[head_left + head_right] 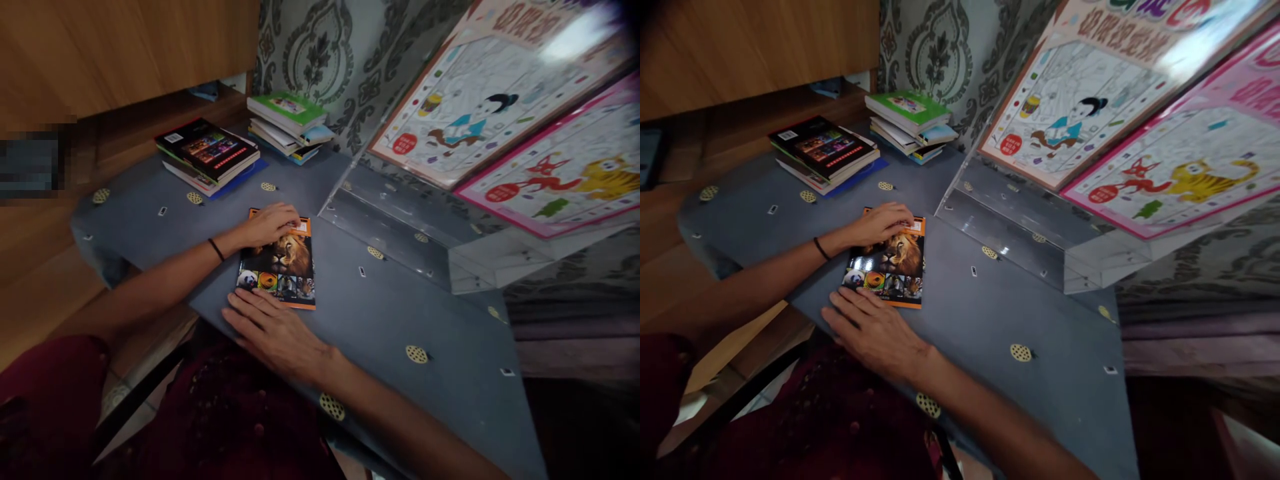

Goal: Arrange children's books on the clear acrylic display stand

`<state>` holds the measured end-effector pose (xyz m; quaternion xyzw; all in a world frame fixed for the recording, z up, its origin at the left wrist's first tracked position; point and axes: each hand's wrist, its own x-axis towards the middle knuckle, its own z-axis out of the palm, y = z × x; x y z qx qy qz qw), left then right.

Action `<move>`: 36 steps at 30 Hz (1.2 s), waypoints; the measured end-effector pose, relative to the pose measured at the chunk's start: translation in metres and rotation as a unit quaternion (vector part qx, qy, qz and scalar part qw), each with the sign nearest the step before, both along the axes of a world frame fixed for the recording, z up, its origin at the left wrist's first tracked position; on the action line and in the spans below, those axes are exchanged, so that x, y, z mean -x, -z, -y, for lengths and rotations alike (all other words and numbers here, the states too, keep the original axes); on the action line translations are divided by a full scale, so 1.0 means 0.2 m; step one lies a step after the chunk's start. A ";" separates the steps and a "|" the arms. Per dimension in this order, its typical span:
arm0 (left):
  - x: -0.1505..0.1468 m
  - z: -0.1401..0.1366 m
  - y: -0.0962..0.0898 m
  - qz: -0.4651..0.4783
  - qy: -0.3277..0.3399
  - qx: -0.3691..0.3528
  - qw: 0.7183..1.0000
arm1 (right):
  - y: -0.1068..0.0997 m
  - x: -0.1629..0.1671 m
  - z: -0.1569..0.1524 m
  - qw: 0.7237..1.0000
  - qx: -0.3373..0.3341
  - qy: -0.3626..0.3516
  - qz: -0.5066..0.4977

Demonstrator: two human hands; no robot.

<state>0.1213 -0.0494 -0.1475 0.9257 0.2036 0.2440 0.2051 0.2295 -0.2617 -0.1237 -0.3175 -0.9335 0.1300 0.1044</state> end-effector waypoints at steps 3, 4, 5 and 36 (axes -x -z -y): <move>0.00 0.00 0.00 -0.004 0.000 -0.001 1.000 | 0.00 -0.01 0.00 1.000 0.017 0.003 0.000; 0.00 0.00 0.00 -0.006 -0.001 -0.001 1.000 | 0.00 -0.03 0.01 1.000 0.019 0.009 -0.005; 0.00 0.00 0.01 -0.006 -0.001 0.001 1.000 | 0.00 -0.07 0.03 1.000 0.019 0.017 -0.012; 0.13 -0.06 0.01 0.253 -0.311 0.278 0.873 | 0.04 -0.47 0.21 0.971 -0.055 0.183 -0.147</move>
